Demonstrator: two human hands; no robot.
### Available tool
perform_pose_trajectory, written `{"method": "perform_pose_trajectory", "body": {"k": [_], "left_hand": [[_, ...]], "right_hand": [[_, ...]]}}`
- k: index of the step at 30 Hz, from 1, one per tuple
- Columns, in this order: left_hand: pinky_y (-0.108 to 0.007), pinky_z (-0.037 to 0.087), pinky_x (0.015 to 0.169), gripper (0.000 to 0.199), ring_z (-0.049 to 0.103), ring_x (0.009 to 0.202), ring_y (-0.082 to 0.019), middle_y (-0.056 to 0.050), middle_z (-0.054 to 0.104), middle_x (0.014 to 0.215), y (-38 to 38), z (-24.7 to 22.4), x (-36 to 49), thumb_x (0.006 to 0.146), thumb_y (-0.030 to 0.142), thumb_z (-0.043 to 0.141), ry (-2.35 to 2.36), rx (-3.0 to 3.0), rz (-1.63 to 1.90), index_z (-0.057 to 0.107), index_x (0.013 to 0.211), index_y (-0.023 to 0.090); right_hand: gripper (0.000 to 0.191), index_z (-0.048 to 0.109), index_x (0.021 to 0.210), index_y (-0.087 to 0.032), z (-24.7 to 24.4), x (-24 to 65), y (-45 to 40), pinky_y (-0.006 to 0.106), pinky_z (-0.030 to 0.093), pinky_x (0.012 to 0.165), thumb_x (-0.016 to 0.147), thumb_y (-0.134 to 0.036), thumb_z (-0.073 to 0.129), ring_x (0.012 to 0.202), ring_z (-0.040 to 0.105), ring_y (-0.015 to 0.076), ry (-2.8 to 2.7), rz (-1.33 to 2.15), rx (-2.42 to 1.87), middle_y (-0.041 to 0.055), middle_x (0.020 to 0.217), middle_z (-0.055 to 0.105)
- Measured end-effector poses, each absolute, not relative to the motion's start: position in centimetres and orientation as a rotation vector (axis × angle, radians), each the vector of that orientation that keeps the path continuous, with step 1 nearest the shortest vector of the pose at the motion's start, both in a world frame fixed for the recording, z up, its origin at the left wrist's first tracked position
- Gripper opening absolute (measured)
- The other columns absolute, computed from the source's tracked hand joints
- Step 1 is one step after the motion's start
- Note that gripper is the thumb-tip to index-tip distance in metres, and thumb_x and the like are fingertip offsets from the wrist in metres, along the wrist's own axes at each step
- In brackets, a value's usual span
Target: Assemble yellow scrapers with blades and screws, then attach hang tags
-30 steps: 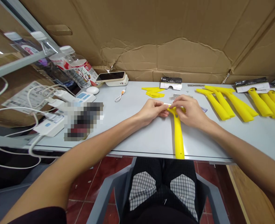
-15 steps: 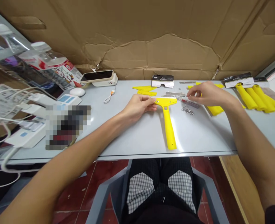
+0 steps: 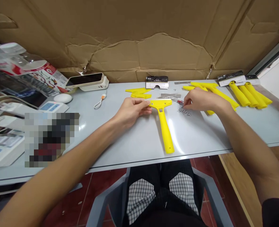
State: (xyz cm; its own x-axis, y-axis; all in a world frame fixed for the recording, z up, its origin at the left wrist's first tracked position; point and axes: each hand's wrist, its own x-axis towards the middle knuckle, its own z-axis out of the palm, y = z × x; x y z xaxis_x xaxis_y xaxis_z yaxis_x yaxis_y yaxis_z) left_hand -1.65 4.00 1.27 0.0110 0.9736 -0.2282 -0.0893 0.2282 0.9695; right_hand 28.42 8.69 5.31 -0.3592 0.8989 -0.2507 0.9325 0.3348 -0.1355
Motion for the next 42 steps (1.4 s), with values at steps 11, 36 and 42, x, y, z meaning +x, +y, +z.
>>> {"method": "perform_pose_trajectory", "body": {"k": [11, 36, 42], "left_hand": [[-0.026, 0.069, 0.078, 0.023, 0.076, 0.071, -0.013, -0.012, 0.081, 0.081, 3.6, 1.2, -1.5, 0.103, 0.008, 0.079, 1.226, 1.006, 1.071, 0.084, 0.081, 0.006], [-0.027, 0.064, 0.076, 0.013, 0.073, 0.074, -0.014, -0.009, 0.082, 0.087, 4.0, 0.6, -1.7, 0.092, 0.021, 0.091, 1.097, 1.005, 1.114, 0.085, 0.086, 0.011], [-0.029, 0.067, 0.081, 0.013, 0.077, 0.075, -0.014, -0.013, 0.084, 0.103, 3.4, 1.0, -0.9, 0.100, 0.017, 0.081, 1.110, 0.939, 1.165, 0.076, 0.109, 0.010]], "right_hand": [[0.008, 0.091, 0.089, -0.024, 4.7, 28.2, 8.7, 0.039, 0.048, 0.074, 0.090, -0.028, 0.085, 0.083, 0.069, 0.0255, 2.505, -0.361, 1.712, 0.0091, 0.089, 0.080], [0.017, 0.082, 0.080, -0.016, 2.3, 23.2, 6.1, 0.026, 0.046, 0.047, 0.096, -0.018, 0.083, 0.055, 0.058, 0.0119, 2.407, -2.373, 1.723, 0.0063, 0.066, 0.071], [0.016, 0.081, 0.078, -0.016, 1.8, 22.7, 5.9, 0.026, 0.053, 0.052, 0.094, -0.016, 0.086, 0.057, 0.061, 0.0125, 2.382, -2.428, 1.839, 0.0049, 0.067, 0.071]]}}
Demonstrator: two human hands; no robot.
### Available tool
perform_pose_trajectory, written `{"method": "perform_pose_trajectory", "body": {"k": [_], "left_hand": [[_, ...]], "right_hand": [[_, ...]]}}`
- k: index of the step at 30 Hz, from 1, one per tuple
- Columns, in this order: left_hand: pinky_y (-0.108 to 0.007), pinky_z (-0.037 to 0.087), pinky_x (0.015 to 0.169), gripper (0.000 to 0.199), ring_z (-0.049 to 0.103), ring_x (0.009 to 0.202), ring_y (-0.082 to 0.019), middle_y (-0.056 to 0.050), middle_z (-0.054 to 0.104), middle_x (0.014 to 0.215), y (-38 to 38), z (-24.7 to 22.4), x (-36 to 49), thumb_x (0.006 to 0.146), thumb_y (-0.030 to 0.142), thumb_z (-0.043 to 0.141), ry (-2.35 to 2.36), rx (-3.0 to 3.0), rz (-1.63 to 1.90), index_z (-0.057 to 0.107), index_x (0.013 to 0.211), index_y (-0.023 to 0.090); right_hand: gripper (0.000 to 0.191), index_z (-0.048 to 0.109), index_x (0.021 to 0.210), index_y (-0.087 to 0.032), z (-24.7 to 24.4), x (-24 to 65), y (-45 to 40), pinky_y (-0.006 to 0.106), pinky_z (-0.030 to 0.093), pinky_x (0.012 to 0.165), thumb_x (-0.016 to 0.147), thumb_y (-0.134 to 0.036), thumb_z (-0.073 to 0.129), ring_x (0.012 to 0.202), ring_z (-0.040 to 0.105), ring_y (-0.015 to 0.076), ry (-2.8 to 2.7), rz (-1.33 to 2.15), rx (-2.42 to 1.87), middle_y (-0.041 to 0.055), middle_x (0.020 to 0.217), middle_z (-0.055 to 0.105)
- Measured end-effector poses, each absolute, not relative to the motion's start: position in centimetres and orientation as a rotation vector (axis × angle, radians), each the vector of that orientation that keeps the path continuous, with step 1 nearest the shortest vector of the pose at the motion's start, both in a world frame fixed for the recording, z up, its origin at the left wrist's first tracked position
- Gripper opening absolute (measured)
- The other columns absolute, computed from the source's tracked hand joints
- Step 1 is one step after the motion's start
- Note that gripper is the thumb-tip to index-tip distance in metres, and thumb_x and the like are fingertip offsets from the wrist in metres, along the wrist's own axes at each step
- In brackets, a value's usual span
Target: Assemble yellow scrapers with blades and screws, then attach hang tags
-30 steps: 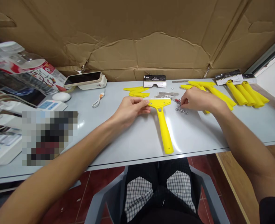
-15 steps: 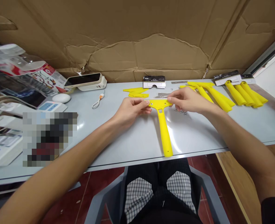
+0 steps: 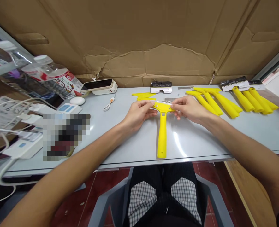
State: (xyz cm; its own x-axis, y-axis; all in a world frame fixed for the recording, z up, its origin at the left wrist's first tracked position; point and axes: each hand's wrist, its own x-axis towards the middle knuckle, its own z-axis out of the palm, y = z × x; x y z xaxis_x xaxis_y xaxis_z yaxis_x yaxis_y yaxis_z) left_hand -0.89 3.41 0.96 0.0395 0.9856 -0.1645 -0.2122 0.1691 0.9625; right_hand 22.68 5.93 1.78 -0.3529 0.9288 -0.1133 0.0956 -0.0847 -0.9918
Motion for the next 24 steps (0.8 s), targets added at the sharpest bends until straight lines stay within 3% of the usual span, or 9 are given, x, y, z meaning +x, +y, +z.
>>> {"method": "perform_pose_trajectory", "body": {"k": [4, 6, 8, 12, 15, 18, 21, 24], "left_hand": [[-0.037, 0.069, 0.085, 0.071, 0.082, 0.083, -0.019, -0.008, 0.081, 0.110, 1.8, 1.3, -0.2, 0.089, 0.018, 0.091, 1.186, 1.044, 1.224, 0.053, 0.149, 0.019], [-0.034, 0.067, 0.084, 0.095, 0.080, 0.085, -0.018, -0.009, 0.078, 0.123, 1.1, 1.2, 0.1, 0.075, 0.018, 0.100, 1.227, 1.251, 1.201, 0.050, 0.155, 0.024], [-0.032, 0.064, 0.081, 0.103, 0.076, 0.084, -0.015, -0.011, 0.074, 0.136, 0.6, 1.0, 0.2, 0.069, 0.017, 0.103, 1.281, 1.483, 1.161, 0.054, 0.159, 0.027], [-0.033, 0.060, 0.076, 0.077, 0.070, 0.082, -0.016, -0.014, 0.074, 0.142, 0.4, 0.5, 0.1, 0.085, 0.027, 0.091, 1.387, 1.739, 1.073, 0.065, 0.158, 0.024], [-0.040, 0.060, 0.089, 0.058, 0.071, 0.095, -0.023, -0.015, 0.075, 0.144, 0.6, 0.5, -0.2, 0.093, 0.027, 0.080, 1.417, 1.919, 1.022, 0.073, 0.151, 0.021], [-0.048, 0.057, 0.104, 0.053, 0.072, 0.114, -0.032, -0.017, 0.078, 0.139, 0.7, 0.7, -0.4, 0.096, 0.021, 0.071, 1.411, 2.079, 0.950, 0.074, 0.148, 0.017], [-0.051, 0.054, 0.111, 0.048, 0.071, 0.117, -0.036, -0.016, 0.080, 0.127, 0.8, 0.7, -0.6, 0.094, 0.022, 0.074, 1.391, 2.122, 0.912, 0.077, 0.142, 0.016], [-0.047, 0.054, 0.105, 0.039, 0.071, 0.104, -0.033, -0.011, 0.080, 0.111, 0.9, 0.7, -0.7, 0.090, 0.025, 0.084, 1.374, 2.050, 0.973, 0.082, 0.129, 0.021]], "right_hand": [[0.022, 0.080, 0.077, -0.017, 1.9, 22.1, 5.6, 0.029, 0.057, 0.058, 0.098, -0.011, 0.076, 0.058, 0.062, 0.0131, -1.388, 1.468, -1.176, 0.0046, 0.070, 0.071], [0.025, 0.078, 0.075, -0.017, 2.0, 21.8, 5.3, 0.029, 0.058, 0.059, 0.099, -0.010, 0.075, 0.060, 0.063, 0.0133, -1.318, 1.472, -1.186, 0.0050, 0.071, 0.071], [0.027, 0.077, 0.074, -0.018, 2.1, 21.6, 5.0, 0.028, 0.059, 0.061, 0.099, -0.010, 0.075, 0.064, 0.065, 0.0136, -1.276, 1.497, -1.171, 0.0058, 0.074, 0.072], [0.026, 0.075, 0.073, -0.018, 2.2, 21.4, 4.7, 0.027, 0.058, 0.059, 0.098, -0.009, 0.077, 0.066, 0.066, 0.0137, -1.264, 1.533, -1.157, 0.0053, 0.075, 0.071], [0.025, 0.075, 0.073, -0.018, 2.1, 21.4, 4.6, 0.027, 0.057, 0.057, 0.097, -0.009, 0.077, 0.064, 0.065, 0.0135, -1.272, 1.542, -1.151, 0.0051, 0.076, 0.071], [0.028, 0.074, 0.072, -0.017, 2.0, 21.1, 4.5, 0.026, 0.056, 0.056, 0.099, -0.007, 0.074, 0.062, 0.065, 0.0129, -1.282, 1.550, -1.144, 0.0059, 0.076, 0.073], [0.030, 0.073, 0.072, -0.017, 1.8, 20.9, 4.4, 0.026, 0.056, 0.056, 0.100, -0.006, 0.072, 0.062, 0.064, 0.0123, -1.284, 1.568, -1.157, 0.0058, 0.074, 0.073], [0.030, 0.073, 0.072, -0.017, 1.7, 20.8, 4.2, 0.026, 0.056, 0.055, 0.100, -0.007, 0.074, 0.062, 0.064, 0.0120, -1.277, 1.585, -1.160, 0.0057, 0.076, 0.073]]}}
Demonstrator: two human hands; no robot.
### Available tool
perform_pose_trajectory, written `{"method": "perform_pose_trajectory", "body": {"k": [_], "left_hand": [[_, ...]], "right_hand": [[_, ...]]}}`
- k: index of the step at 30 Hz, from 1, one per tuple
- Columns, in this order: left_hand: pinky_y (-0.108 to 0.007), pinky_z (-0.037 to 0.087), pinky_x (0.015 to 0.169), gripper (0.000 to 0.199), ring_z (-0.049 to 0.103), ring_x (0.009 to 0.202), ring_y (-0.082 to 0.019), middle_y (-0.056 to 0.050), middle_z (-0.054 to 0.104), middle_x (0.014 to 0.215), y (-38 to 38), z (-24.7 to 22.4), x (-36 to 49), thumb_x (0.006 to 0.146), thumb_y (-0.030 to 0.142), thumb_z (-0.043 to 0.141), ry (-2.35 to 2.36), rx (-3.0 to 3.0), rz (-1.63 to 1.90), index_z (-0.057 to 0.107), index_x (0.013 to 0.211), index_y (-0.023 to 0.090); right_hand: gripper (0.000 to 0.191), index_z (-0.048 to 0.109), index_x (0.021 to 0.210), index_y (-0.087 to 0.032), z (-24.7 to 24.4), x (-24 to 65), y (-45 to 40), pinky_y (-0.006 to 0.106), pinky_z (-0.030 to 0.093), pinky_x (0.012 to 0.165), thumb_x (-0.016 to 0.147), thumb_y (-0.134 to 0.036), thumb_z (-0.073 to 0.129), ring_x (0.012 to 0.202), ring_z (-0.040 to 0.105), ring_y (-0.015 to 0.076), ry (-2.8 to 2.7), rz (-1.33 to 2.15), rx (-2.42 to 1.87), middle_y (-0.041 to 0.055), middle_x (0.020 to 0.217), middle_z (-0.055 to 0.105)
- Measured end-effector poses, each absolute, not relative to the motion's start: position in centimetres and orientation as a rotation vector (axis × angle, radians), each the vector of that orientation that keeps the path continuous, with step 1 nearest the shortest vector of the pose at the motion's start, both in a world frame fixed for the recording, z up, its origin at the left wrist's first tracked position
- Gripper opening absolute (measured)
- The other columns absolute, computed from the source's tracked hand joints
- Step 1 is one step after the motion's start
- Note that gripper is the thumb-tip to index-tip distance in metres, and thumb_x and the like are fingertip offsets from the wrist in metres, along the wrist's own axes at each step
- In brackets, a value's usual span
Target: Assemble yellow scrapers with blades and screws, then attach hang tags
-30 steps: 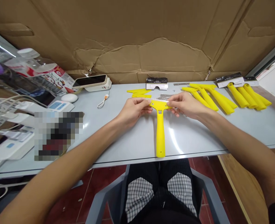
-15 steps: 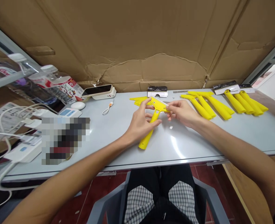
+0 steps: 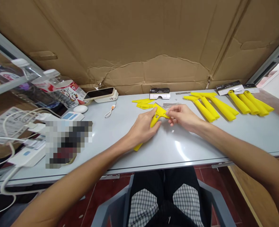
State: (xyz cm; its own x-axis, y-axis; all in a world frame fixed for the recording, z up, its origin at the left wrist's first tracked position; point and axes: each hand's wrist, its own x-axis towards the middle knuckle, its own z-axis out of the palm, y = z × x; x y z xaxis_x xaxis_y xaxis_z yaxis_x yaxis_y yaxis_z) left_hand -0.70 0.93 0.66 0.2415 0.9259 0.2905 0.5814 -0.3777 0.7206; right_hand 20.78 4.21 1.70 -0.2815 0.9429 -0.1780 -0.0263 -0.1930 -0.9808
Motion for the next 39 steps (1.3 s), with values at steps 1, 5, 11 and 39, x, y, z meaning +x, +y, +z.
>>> {"method": "perform_pose_trajectory", "body": {"k": [1, 5, 11, 39], "left_hand": [[-0.045, 0.054, 0.101, 0.037, 0.069, 0.096, -0.031, -0.009, 0.078, 0.104, 1.0, 0.7, -0.7, 0.090, 0.025, 0.085, 1.374, 2.031, 0.977, 0.083, 0.126, 0.022], [-0.037, 0.050, 0.084, 0.042, 0.055, 0.071, -0.020, -0.002, 0.074, 0.094, 1.0, 0.9, -0.8, 0.088, 0.021, 0.084, 1.398, 1.974, 0.981, 0.084, 0.130, 0.022], [-0.029, 0.044, 0.052, 0.054, 0.054, 0.050, -0.011, 0.000, 0.075, 0.094, 0.9, 1.6, -0.4, 0.083, 0.023, 0.087, 1.362, 1.565, 0.999, 0.080, 0.137, 0.020], [-0.015, 0.027, 0.030, 0.043, 0.033, 0.033, -0.002, 0.006, 0.054, 0.059, 3.4, -0.1, -2.6, 0.077, 0.043, 0.096, 0.778, 1.056, 0.738, 0.060, 0.081, 0.020]], "right_hand": [[0.029, 0.073, 0.073, -0.017, 1.7, 20.8, 4.1, 0.026, 0.056, 0.056, 0.100, -0.007, 0.074, 0.062, 0.064, 0.0120, -1.272, 1.591, -1.156, 0.0056, 0.076, 0.073], [0.025, 0.075, 0.077, -0.017, 1.8, 20.9, 3.9, 0.027, 0.060, 0.059, 0.101, -0.011, 0.077, 0.064, 0.066, 0.0123, -1.239, 1.629, -1.115, 0.0041, 0.079, 0.071], [0.029, 0.075, 0.090, -0.017, 2.3, 21.4, 4.3, 0.031, 0.063, 0.059, 0.107, -0.040, 0.080, 0.068, 0.069, 0.0161, -1.263, 1.627, -1.077, 0.0078, 0.089, 0.073], [0.018, 0.088, 0.087, -0.026, 5.5, 28.4, 8.0, 0.038, 0.045, 0.071, 0.093, -0.016, 0.075, 0.078, 0.066, 0.0215, -2.620, 0.485, -1.504, 0.0045, 0.085, 0.080]]}}
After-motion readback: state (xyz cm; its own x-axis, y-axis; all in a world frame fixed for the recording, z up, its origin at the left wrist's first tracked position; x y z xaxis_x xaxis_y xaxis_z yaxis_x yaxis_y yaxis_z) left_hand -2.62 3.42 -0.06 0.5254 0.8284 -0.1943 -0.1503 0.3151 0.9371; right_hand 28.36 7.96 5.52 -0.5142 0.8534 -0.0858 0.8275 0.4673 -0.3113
